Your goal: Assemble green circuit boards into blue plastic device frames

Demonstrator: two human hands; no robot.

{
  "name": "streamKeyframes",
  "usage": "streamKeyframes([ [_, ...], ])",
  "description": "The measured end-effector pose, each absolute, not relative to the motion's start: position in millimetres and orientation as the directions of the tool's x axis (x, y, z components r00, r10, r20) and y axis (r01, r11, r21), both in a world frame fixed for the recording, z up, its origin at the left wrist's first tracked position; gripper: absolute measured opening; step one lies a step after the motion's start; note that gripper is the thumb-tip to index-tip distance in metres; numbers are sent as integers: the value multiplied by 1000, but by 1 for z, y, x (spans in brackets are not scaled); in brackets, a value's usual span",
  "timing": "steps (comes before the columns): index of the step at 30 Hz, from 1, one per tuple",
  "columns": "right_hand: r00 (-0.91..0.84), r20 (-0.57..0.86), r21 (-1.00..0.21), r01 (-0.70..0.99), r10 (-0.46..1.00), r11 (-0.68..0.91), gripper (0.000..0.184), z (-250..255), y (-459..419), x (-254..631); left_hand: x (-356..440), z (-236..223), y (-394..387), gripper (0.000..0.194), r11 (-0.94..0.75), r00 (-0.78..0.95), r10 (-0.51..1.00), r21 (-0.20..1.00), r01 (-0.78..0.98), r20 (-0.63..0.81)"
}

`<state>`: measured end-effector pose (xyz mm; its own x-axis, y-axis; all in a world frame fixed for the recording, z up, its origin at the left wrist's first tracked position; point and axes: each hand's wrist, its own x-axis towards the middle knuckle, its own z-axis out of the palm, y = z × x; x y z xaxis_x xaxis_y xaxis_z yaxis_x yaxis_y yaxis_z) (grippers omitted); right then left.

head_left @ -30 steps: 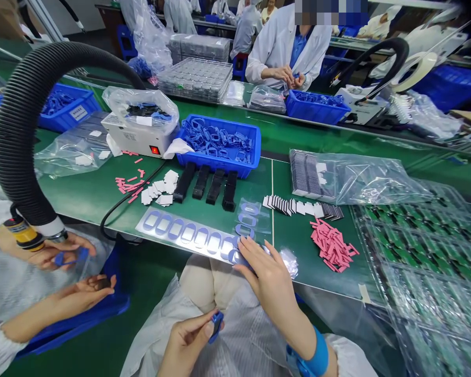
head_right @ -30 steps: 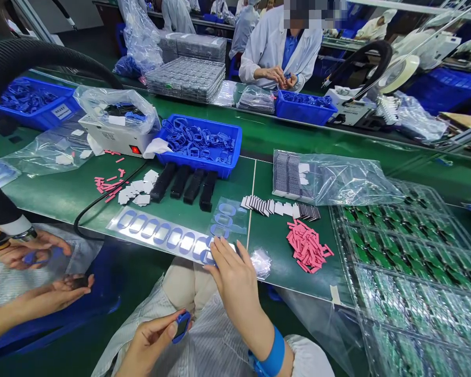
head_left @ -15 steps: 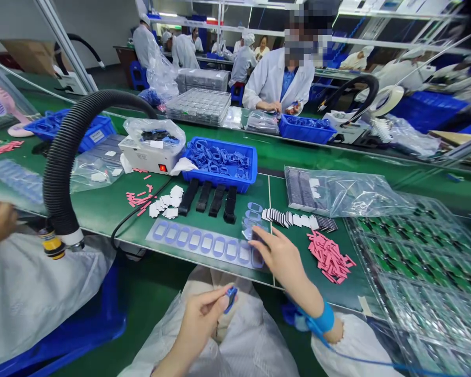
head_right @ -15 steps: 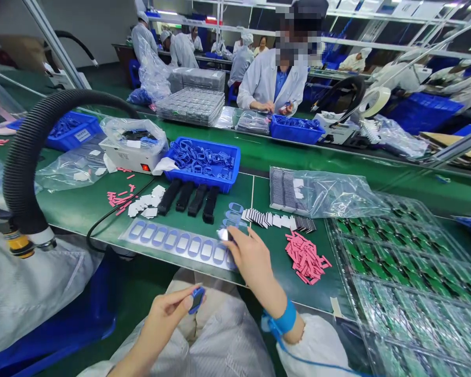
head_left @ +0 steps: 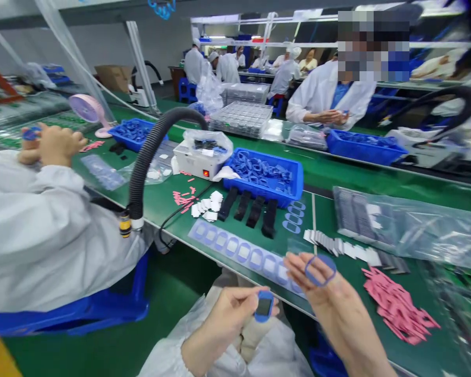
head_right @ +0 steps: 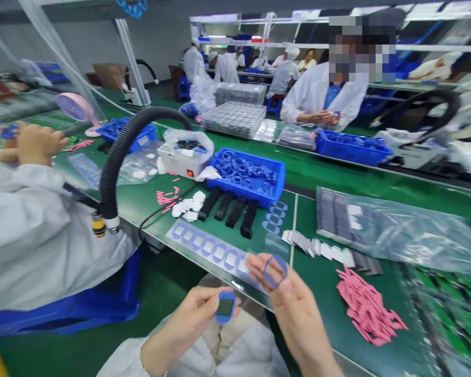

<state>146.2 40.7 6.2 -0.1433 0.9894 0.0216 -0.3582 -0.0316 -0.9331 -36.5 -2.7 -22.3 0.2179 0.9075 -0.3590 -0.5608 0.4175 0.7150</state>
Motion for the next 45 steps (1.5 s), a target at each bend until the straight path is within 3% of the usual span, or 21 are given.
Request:
streamKeyframes([
  [2,-375,-87,-816,-505,923,-282,37,-6,20,104,-69,-27,-26,45,425,200,899,663,-616,-390],
  [5,-654,-230,-572,-507,720,-644,39,-36,10,23,-132,-40,-66,28,382,93,889,612,-692,-449],
  [9,-757,-237,-460,-465,609,-757,43,-83,34,-90,-210,-59,-109,18,212,-85,850,484,-849,-521],
  [14,-826,-222,-388,-413,519,-824,32,-108,62,-183,-268,-70,-121,48,123,-236,811,551,-826,-535],
  [21,-851,-277,-382,-328,446,-864,31,-133,41,-199,-313,-75,-42,37,115,-318,758,596,-795,-570],
  [27,-754,-380,-429,-370,536,-824,32,-164,45,-178,-287,-89,15,21,213,-264,749,598,-772,-607],
  [30,-754,-353,-445,-385,554,-808,33,-152,57,-184,-279,-85,-6,20,271,-230,740,592,-759,-633],
  [35,-821,-280,-457,-341,497,-821,32,-120,62,-199,-303,-60,-49,35,239,-316,706,633,-736,-634],
  [40,-804,-368,-491,-259,467,-832,33,-121,39,-176,-309,-51,-20,34,165,-423,687,694,-701,-591],
  [45,-724,-441,-478,-310,530,-822,43,-109,20,-105,-266,-59,11,23,252,-357,690,672,-696,-629],
])
